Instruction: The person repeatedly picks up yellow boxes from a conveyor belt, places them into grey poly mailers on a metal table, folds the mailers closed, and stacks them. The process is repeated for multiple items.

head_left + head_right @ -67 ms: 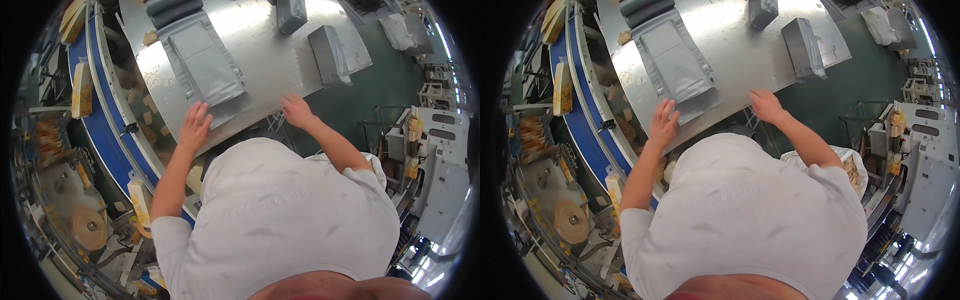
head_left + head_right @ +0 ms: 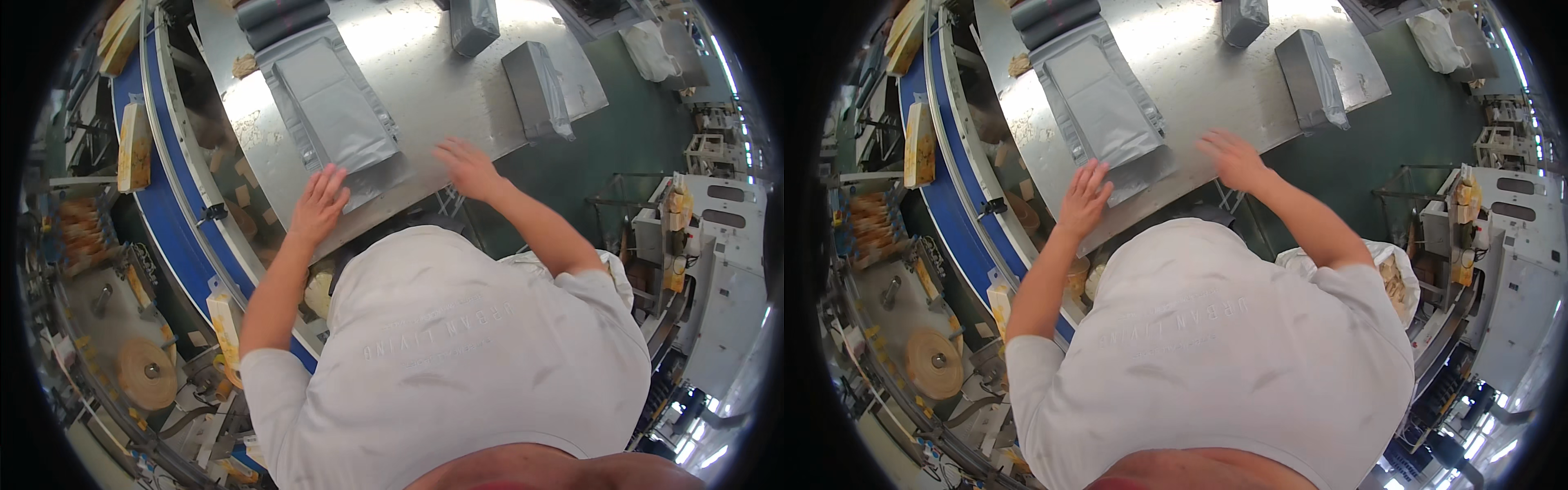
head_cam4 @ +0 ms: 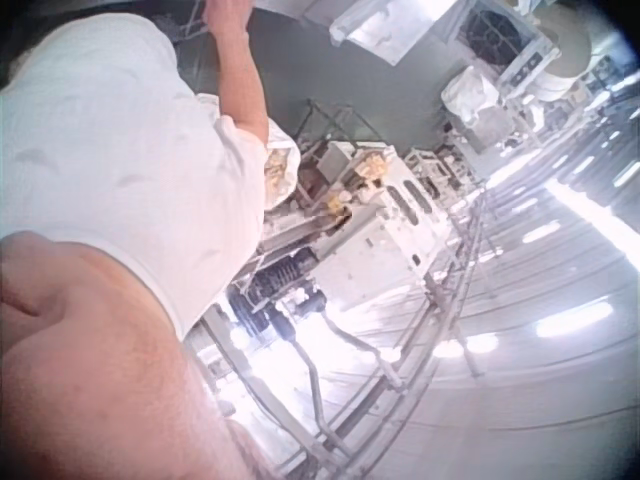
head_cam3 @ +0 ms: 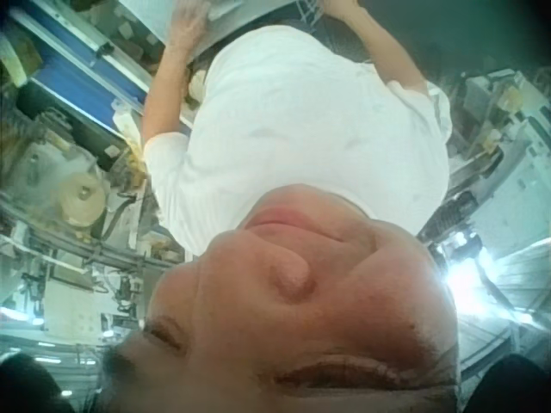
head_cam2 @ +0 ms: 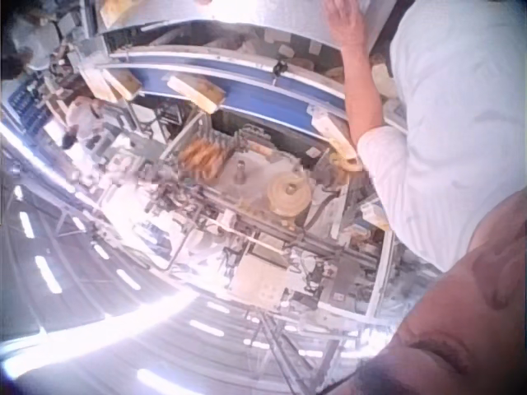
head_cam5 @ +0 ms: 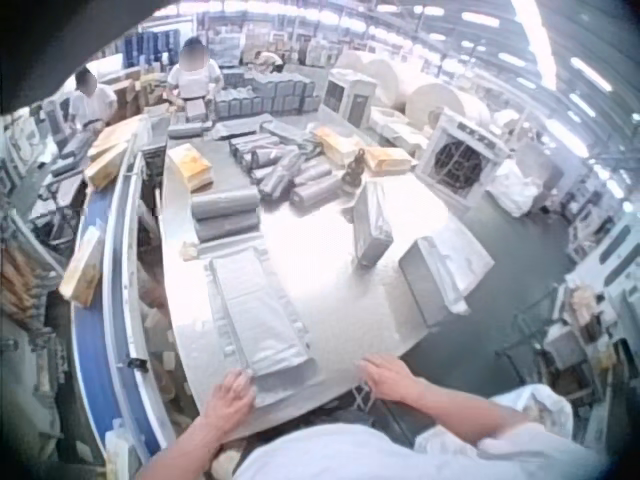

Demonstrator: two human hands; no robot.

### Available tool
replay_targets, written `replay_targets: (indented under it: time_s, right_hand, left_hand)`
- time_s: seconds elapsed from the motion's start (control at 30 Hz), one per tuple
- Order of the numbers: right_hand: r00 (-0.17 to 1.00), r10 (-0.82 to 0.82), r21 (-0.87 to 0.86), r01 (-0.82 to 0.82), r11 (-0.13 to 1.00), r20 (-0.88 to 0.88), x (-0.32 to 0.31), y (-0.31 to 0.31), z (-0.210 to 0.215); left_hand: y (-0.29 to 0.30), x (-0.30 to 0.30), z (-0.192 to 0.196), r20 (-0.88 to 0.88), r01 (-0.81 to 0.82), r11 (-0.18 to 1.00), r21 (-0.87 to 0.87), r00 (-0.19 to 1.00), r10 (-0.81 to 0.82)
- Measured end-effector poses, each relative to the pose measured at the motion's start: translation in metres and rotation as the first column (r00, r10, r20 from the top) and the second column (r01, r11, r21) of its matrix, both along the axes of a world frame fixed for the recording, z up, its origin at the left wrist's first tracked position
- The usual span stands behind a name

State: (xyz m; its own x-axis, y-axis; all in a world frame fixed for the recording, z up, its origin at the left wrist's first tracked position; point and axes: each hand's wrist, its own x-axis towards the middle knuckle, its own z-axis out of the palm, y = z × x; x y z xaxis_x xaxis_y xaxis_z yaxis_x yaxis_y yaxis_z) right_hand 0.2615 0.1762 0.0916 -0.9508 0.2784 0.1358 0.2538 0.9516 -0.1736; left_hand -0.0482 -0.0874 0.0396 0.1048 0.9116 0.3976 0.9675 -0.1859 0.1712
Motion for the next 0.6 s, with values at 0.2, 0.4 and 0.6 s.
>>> replay_targets:
  time_s: [0.2, 0.4, 0.6]
  right_hand:
    - [0.737, 0.675, 0.198, -0.661, 0.724, -0.01, -0.106, 0.038, -0.016]
    - [0.947, 0.171, -0.614, -0.307, 0.727, -0.27, -0.097, 0.058, -0.051]
    - [0.846, -0.519, -0.934, 0.274, 0.228, 0.122, -0.152, 0.039, -0.086]
  left_hand:
    - [0.04, -0.029, 0.016, -0.21, 0.226, 0.963, -0.146, 0.944, -0.253]
    - [0.036, -0.027, 0.014, 0.168, 0.106, 0.986, -0.13, 0.982, -0.084]
    - [0.073, -0.03, -0.037, 0.787, -0.345, 0.723, -0.598, -0.422, 0.45]
